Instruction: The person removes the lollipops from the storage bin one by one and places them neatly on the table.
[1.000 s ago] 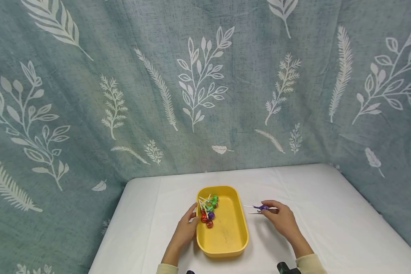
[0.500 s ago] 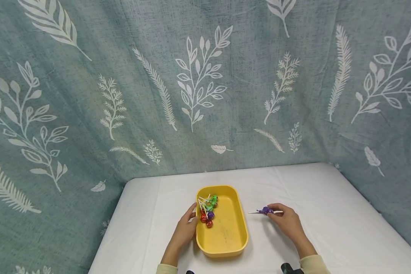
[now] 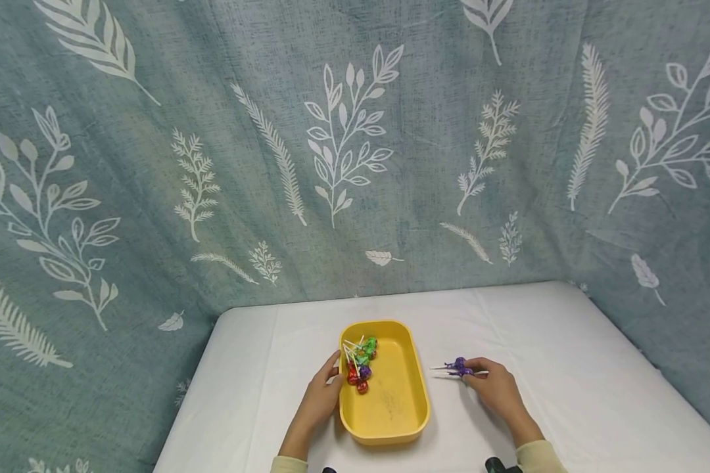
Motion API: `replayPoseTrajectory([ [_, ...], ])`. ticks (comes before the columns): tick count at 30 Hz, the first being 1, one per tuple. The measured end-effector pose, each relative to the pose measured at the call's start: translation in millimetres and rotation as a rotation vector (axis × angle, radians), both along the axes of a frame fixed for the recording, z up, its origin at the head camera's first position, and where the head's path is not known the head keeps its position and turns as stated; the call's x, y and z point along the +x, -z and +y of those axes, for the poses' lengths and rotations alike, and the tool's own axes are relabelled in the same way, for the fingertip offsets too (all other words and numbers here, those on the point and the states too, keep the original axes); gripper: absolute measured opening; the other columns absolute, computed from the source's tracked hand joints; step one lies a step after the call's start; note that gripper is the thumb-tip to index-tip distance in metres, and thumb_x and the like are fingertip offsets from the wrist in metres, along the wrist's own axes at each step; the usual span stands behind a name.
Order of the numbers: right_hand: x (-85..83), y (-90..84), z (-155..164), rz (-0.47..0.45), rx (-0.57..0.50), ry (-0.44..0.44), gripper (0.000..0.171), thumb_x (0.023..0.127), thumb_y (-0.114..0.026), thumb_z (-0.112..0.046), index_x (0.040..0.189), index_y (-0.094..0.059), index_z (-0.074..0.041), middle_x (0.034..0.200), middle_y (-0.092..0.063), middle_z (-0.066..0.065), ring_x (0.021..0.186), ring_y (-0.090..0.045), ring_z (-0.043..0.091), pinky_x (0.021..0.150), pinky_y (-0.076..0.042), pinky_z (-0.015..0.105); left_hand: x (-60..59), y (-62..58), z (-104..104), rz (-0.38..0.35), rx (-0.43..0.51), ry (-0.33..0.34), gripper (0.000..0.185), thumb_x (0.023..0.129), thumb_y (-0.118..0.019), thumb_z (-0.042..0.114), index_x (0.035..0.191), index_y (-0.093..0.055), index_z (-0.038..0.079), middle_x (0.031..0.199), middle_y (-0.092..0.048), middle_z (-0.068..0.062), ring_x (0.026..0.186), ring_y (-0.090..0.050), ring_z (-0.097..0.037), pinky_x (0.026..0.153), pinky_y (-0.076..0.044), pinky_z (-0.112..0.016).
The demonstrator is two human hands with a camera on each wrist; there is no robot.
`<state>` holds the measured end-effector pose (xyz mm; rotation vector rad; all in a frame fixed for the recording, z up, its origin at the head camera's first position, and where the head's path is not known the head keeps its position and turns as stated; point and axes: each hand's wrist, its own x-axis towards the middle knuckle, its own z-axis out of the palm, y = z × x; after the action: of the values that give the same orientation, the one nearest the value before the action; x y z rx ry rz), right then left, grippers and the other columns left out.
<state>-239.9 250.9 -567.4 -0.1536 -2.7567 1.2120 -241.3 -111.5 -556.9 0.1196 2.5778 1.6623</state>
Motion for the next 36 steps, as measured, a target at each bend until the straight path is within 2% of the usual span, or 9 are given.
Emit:
replayPoseTrajectory([
  [8, -1.6, 3.0, -2.5, -0.006, 0.02, 0.007, 0.028, 0.083, -0.076, -0.011, 0.108, -0.071, 0.0, 0.113, -0.07, 0.024, 0.099, -0.07, 0.037, 0.088, -0.05, 0.056, 0.5, -1.3, -0.1, 0.007, 0.014, 0.01, 0.053, 0.103, -0.053, 0.015, 0.156, -0.042, 0.013, 0.134, -0.059, -0.026, 0.12, -0.059, -0.041, 0.098, -0.048, -0.058],
  [17, -0.5, 0.1, -5.0, -0.011, 0.012, 0.022, 0.025, 0.084, -0.076, -0.012, 0.105, -0.071, -0.001, 0.106, -0.073, 0.02, 0.096, -0.071, 0.036, 0.087, -0.049, 0.054, -0.3, -0.1, -0.9, 0.004, 0.019, 0.016, 0.053, 0.104, -0.053, 0.016, 0.156, -0.042, 0.014, 0.133, -0.059, -0.025, 0.118, -0.061, -0.038, 0.096, -0.05, -0.055],
  [32, 0.4, 2.1, -2.5, -0.004, -0.003, 0.028, 0.028, 0.084, -0.076, -0.013, 0.109, -0.07, 0.0, 0.106, -0.073, 0.019, 0.098, -0.07, 0.037, 0.091, -0.047, 0.056, -0.4, -0.4, -2.0, -0.004, 0.022, 0.008, 0.053, 0.104, -0.053, 0.017, 0.156, -0.043, 0.015, 0.134, -0.058, -0.025, 0.12, -0.059, -0.04, 0.098, -0.049, -0.057],
  [36, 0.9, -0.4, -2.3, -0.011, -0.002, 0.034, 0.028, 0.085, -0.075, -0.013, 0.11, -0.07, 0.0, 0.111, -0.071, 0.022, 0.1, -0.069, 0.038, 0.091, -0.047, 0.057, 0.2, -1.0, -2.1, 0.004, 0.018, 0.008, 0.053, 0.103, -0.054, 0.016, 0.156, -0.043, 0.014, 0.134, -0.058, -0.026, 0.12, -0.058, -0.041, 0.098, -0.048, -0.058],
])
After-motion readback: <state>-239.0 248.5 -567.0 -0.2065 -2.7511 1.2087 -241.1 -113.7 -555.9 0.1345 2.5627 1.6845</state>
